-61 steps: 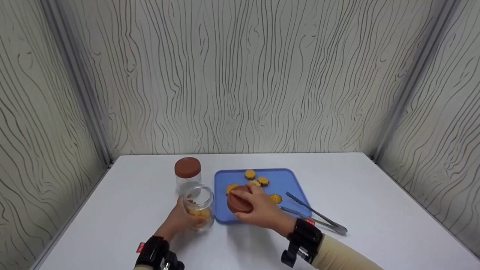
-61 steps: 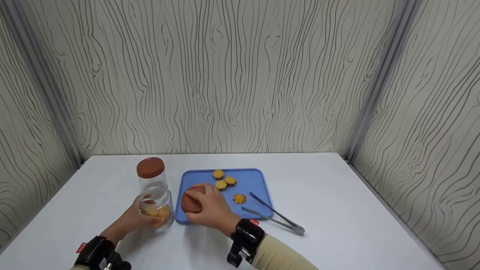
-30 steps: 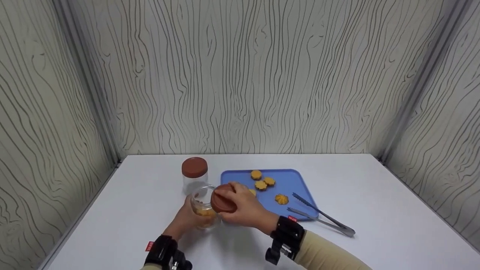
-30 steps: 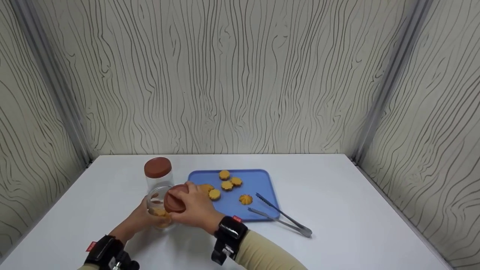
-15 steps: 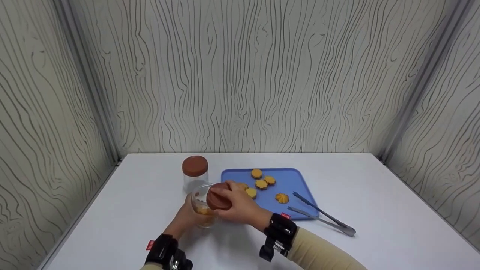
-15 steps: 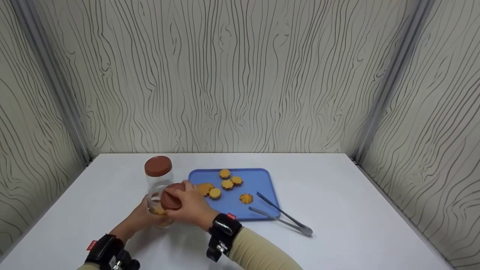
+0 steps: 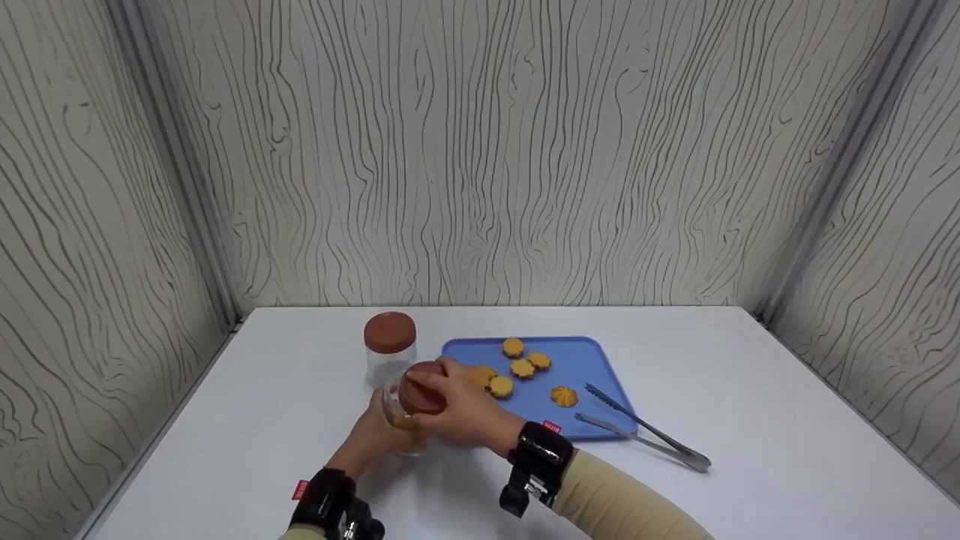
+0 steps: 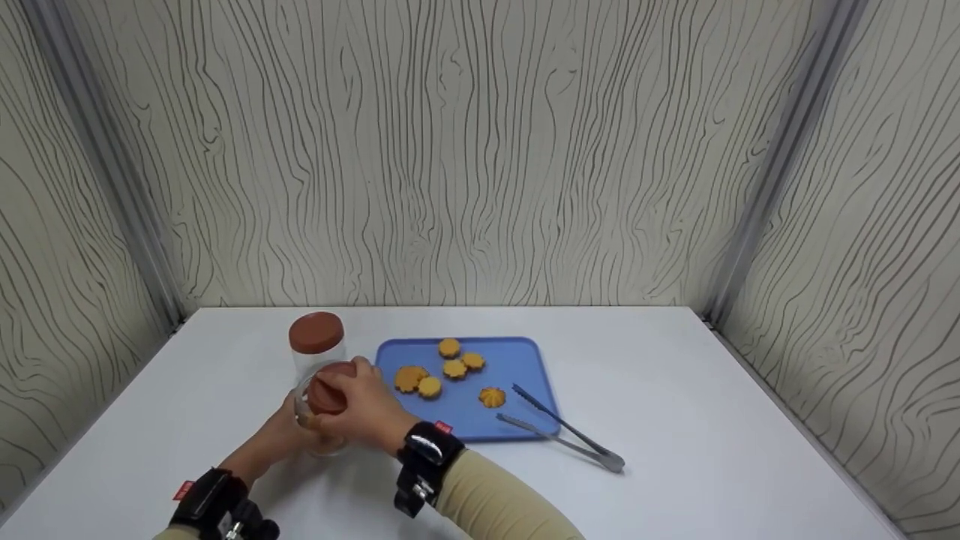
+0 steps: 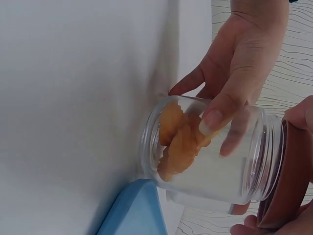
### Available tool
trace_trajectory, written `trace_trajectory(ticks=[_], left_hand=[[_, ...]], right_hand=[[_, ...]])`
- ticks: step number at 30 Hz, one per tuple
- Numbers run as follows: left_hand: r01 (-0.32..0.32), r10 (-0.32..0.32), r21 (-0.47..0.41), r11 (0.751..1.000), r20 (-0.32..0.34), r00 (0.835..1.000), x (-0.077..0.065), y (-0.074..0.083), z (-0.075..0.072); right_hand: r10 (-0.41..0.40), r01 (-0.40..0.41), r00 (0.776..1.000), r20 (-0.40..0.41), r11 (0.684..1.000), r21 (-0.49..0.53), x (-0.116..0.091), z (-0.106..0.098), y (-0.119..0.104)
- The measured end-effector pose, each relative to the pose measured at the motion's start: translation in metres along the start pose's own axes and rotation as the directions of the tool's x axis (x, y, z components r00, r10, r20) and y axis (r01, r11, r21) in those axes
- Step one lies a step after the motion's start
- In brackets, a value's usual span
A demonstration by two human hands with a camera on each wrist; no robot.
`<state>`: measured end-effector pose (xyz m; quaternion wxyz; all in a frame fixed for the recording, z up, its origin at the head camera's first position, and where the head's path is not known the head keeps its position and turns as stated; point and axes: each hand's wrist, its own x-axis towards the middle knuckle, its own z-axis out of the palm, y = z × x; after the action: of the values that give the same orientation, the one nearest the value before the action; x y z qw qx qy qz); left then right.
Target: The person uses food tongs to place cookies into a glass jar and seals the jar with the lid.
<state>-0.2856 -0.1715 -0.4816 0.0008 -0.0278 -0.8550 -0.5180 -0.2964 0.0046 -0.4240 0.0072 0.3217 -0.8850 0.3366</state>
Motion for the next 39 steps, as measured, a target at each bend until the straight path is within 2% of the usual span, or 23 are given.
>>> trace_trajectory(ticks=[3,7,14,21,25,31,36,39], left_hand=[[-0.014,0.014,0.020,1.000,0.012,1.000,0.002,-0.001,0.000],[-0.058,0.058,-0.002,0.998,0.033,0.998,0.002,-0.003,0.001],[-0.043,0.042,0.010,0.999,0.035,0.998,0.001,-0.003,-0.002],[-0.128,0.133,-0.077,0.989,0.053,0.990,0.001,-0.005,-0.003],[-0.127,0.131,-0.076,0.989,0.050,0.990,-0.001,-0.004,-0.002],[-0.115,0.119,-0.066,0.991,0.055,0.991,-0.005,0.000,-0.003],[-0.188,0.188,-0.010,0.982,0.044,0.981,-0.005,-0.002,-0.002],[-0.215,0.215,-0.003,0.977,0.052,0.975,-0.003,-0.004,-0.002]], right_hand=[[-0.002,0.002,1.000,0.006,1.000,0.006,0.003,0.002,-0.002],[0.001,-0.001,1.000,0.010,1.000,0.011,0.005,0.005,-0.004],[0.021,-0.021,1.000,0.018,0.999,0.027,0.011,0.006,-0.009],[0.041,-0.042,0.998,0.039,0.999,0.026,0.020,0.010,-0.010],[0.065,-0.066,0.996,0.054,0.998,0.023,0.022,0.012,-0.010],[0.063,-0.062,0.996,0.060,0.998,-0.023,0.023,0.013,-0.010],[0.002,-0.001,1.000,0.016,0.996,-0.088,0.021,0.017,-0.010],[-0.007,0.003,1.000,-0.026,0.987,-0.159,0.020,0.021,-0.012]])
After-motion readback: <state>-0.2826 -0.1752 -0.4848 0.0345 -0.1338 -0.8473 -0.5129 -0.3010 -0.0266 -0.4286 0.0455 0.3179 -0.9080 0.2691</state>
